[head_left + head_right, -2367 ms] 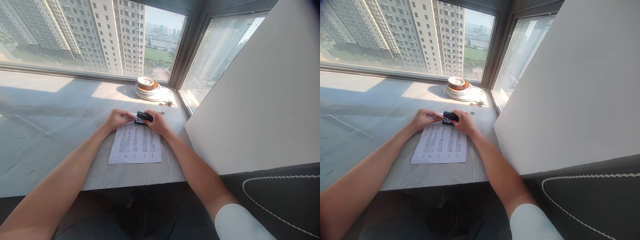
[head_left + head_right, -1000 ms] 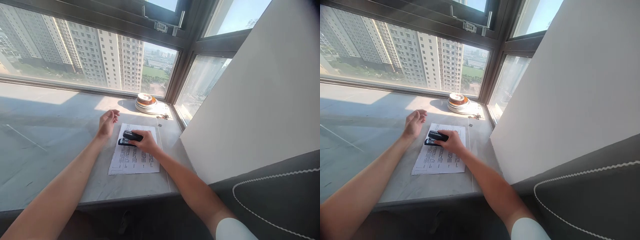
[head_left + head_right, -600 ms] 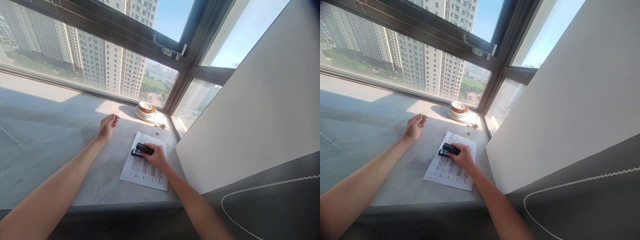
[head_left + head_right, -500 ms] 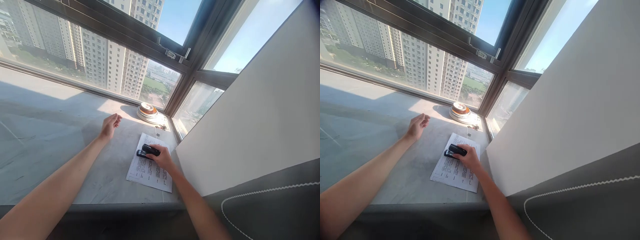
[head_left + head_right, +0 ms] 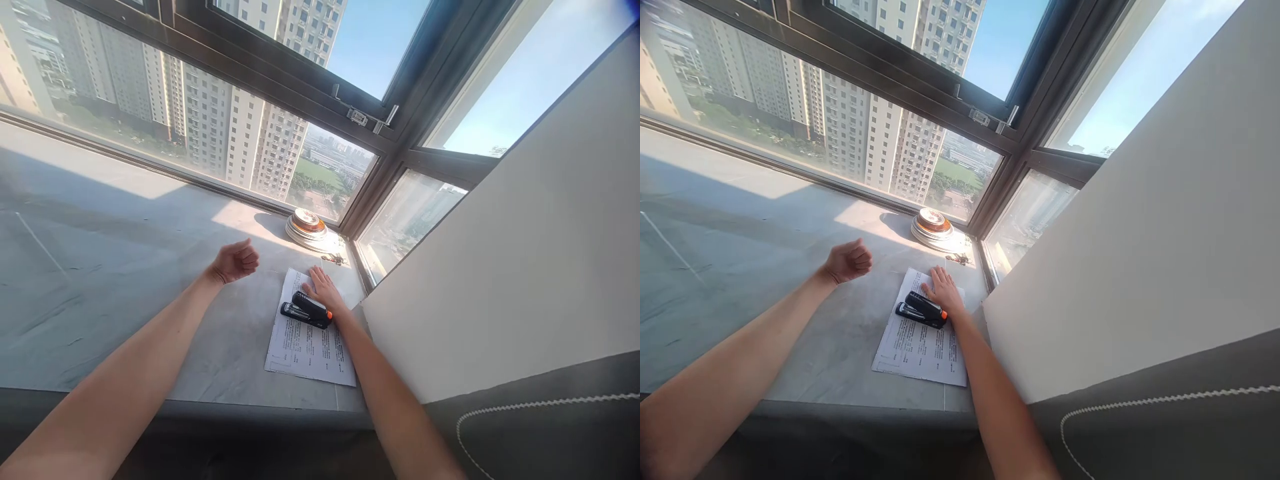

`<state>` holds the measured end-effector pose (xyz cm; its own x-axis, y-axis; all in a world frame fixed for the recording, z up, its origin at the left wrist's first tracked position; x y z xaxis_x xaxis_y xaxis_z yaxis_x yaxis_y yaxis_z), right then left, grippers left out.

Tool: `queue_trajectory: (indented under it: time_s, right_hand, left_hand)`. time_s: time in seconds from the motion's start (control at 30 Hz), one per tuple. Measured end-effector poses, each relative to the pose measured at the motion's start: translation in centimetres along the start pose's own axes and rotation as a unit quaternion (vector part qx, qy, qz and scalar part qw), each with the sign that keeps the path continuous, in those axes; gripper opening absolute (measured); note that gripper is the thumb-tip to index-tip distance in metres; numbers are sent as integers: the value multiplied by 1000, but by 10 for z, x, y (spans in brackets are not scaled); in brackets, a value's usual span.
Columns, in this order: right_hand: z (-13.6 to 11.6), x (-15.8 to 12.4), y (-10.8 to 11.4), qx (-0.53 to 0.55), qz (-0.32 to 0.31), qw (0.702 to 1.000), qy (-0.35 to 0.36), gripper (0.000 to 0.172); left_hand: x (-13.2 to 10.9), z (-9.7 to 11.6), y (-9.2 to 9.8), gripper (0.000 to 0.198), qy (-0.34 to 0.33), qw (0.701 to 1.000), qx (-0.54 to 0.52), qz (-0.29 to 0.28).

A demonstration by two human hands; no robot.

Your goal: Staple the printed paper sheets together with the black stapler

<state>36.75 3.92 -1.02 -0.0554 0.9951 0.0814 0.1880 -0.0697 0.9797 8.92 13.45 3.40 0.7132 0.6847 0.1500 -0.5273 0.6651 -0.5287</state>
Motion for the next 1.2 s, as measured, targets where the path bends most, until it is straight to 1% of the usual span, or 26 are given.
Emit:
queue_trajectory:
  time_s: [0.03, 0.07, 0.1, 0.17, 0.23, 0.27, 0.33, 0.37, 0.43, 0.53, 0.63, 0.7, 0.77, 0.87, 0.93, 1.03, 1.1, 1.2]
  right_hand:
    - [-10, 7, -3, -11, -6, 1000, 11, 67]
    - [-22, 14, -5, -14, -10, 1000, 23, 66]
    - [-36, 21, -7, -13, -15, 999, 34, 65]
    - [-66, 37, -11, -1, -18, 998, 55, 64]
    - [-98, 51, -15, 11, -16, 996, 83, 66]
    - [-114, 57, -17, 16, -16, 995, 97, 66]
    - [-142, 66, -22, 23, -17, 992, 122, 67]
    - [-154, 69, -24, 27, -19, 991, 132, 67]
    - [-170, 72, -27, 35, -21, 988, 149, 67]
    - [-179, 72, -26, 40, -6, 985, 165, 66]
    - [-177, 66, -21, 46, 4, 985, 165, 67]
    - [-170, 60, -18, 54, 5, 986, 157, 67]
    - [-158, 52, -15, 60, 9, 987, 147, 65]
    - [-131, 38, -11, 61, 7, 990, 126, 61]
    - [-107, 28, -7, 58, 2, 993, 106, 59]
    - [-70, 15, -1, 53, 10, 996, 71, 58]
    - [-52, 9, 2, 51, 18, 997, 51, 58]
    - [-41, 5, 2, 50, 20, 997, 47, 57]
  left_hand:
    - [-1, 1, 4, 74, 2, 1000, 4, -4]
    - [-3, 4, 10, 75, -9, 1000, 7, 3]
    - [-6, 9, 17, 76, -38, 999, 7, 23]
    - [-15, 24, 36, 77, -128, 988, 6, 90]
    - [-29, 40, 54, 75, -225, 960, 17, 164]
    - [-36, 47, 61, 74, -264, 944, 28, 194]
    - [-48, 57, 72, 73, -311, 918, 56, 238]
    - [-52, 60, 74, 73, -324, 910, 68, 251]
    - [-55, 61, 76, 73, -328, 903, 88, 263]
    - [-51, 58, 74, 71, -300, 907, 120, 271]
    - [-46, 55, 73, 71, -266, 913, 140, 276]
    - [-43, 52, 73, 71, -253, 920, 135, 266]
    - [-40, 49, 73, 72, -237, 934, 119, 241]
    - [-33, 41, 67, 74, -189, 961, 95, 180]
    - [-27, 35, 57, 73, -147, 976, 94, 129]
    - [-17, 26, 32, 74, -100, 986, 118, 61]
    - [-10, 20, 15, 71, -85, 985, 142, 45]
    - [1, 7, -3, 61, -67, 975, 204, 61]
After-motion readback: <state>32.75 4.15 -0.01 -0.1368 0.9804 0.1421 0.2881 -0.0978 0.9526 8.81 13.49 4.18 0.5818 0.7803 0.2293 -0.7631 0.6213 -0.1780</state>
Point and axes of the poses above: each hand's wrist, its own x-axis towards the middle knuckle, its own y-axis out of the back of the hand, z = x × y, the point moved 4 cm from there along x, towards the middle knuckle
